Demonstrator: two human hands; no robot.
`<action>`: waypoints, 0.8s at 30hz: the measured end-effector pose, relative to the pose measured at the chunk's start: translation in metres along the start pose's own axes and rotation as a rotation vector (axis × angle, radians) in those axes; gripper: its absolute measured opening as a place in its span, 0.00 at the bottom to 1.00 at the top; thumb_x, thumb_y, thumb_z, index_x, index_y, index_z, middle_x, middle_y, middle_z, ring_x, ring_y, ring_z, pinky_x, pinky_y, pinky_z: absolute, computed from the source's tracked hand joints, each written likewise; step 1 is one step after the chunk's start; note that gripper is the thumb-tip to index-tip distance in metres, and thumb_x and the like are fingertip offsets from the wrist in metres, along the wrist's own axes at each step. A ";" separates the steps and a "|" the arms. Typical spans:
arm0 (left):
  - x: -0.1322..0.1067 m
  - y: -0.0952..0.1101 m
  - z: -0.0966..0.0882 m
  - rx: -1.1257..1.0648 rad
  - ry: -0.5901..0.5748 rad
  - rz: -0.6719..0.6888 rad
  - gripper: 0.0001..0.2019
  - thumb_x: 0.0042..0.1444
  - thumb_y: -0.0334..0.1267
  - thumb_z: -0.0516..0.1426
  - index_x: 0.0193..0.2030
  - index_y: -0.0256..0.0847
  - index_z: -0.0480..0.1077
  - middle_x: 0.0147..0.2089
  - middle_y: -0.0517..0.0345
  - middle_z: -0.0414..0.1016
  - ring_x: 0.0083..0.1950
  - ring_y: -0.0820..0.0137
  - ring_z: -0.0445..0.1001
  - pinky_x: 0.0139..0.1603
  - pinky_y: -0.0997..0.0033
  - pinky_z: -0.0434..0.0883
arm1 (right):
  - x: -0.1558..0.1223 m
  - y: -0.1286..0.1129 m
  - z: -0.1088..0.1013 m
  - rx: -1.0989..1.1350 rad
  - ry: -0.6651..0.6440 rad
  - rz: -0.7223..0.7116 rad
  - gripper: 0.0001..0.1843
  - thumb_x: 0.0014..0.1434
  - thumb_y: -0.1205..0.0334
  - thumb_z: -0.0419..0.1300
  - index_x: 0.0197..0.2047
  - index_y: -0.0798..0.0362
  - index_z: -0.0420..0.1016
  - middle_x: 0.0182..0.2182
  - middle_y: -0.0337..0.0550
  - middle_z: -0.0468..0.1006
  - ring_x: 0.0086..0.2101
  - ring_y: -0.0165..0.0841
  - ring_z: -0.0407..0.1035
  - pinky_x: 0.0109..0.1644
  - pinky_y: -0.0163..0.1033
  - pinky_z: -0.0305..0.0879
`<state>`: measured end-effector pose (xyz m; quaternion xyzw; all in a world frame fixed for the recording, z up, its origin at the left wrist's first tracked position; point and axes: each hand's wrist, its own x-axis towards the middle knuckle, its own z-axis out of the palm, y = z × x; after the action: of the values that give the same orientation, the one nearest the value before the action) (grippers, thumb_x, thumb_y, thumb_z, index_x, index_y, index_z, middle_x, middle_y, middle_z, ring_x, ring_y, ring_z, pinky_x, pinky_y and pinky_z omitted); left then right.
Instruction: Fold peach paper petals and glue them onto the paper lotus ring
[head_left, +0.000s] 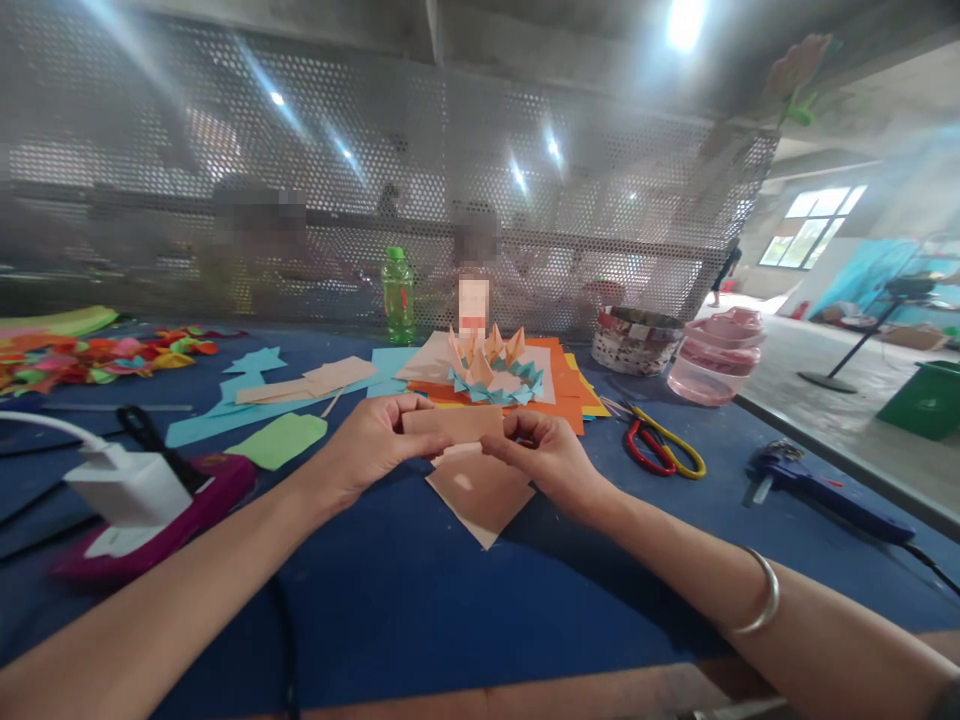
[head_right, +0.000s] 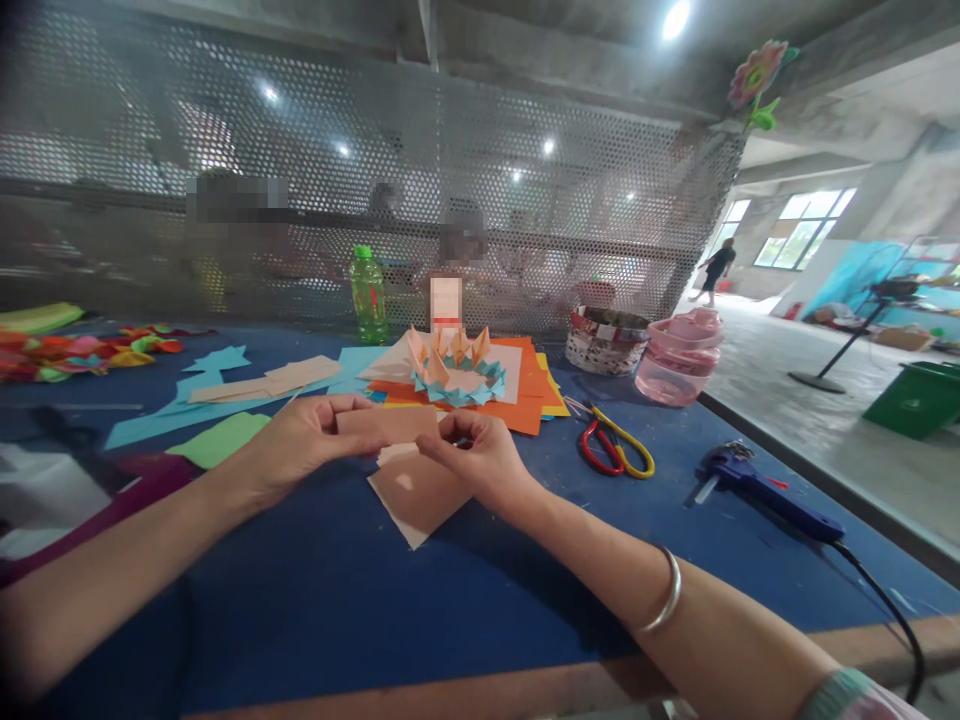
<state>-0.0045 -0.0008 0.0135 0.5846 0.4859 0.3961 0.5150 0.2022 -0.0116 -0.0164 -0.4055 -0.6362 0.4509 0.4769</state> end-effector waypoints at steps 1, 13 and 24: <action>0.000 0.000 -0.001 0.003 0.012 -0.002 0.16 0.37 0.38 0.70 0.34 0.38 0.73 0.27 0.61 0.78 0.26 0.71 0.75 0.28 0.73 0.70 | 0.000 0.000 -0.001 0.000 0.008 0.003 0.19 0.47 0.46 0.67 0.25 0.54 0.69 0.23 0.35 0.69 0.24 0.25 0.59 0.29 0.34 0.53; -0.001 0.001 -0.002 0.051 0.022 0.060 0.17 0.38 0.40 0.69 0.35 0.38 0.72 0.29 0.60 0.78 0.30 0.68 0.76 0.32 0.70 0.72 | 0.002 0.003 -0.001 0.124 0.076 -0.019 0.24 0.48 0.49 0.69 0.45 0.52 0.71 0.36 0.40 0.75 0.34 0.28 0.68 0.36 0.33 0.65; -0.005 -0.009 0.009 0.109 -0.099 0.059 0.17 0.40 0.42 0.69 0.36 0.39 0.73 0.29 0.61 0.78 0.30 0.68 0.76 0.32 0.72 0.70 | -0.006 0.005 0.008 0.116 -0.125 0.155 0.19 0.46 0.50 0.70 0.35 0.57 0.79 0.30 0.40 0.81 0.27 0.30 0.72 0.30 0.32 0.65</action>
<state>0.0016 -0.0072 0.0030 0.6447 0.4633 0.3548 0.4938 0.1960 -0.0178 -0.0242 -0.3964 -0.6041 0.5470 0.4228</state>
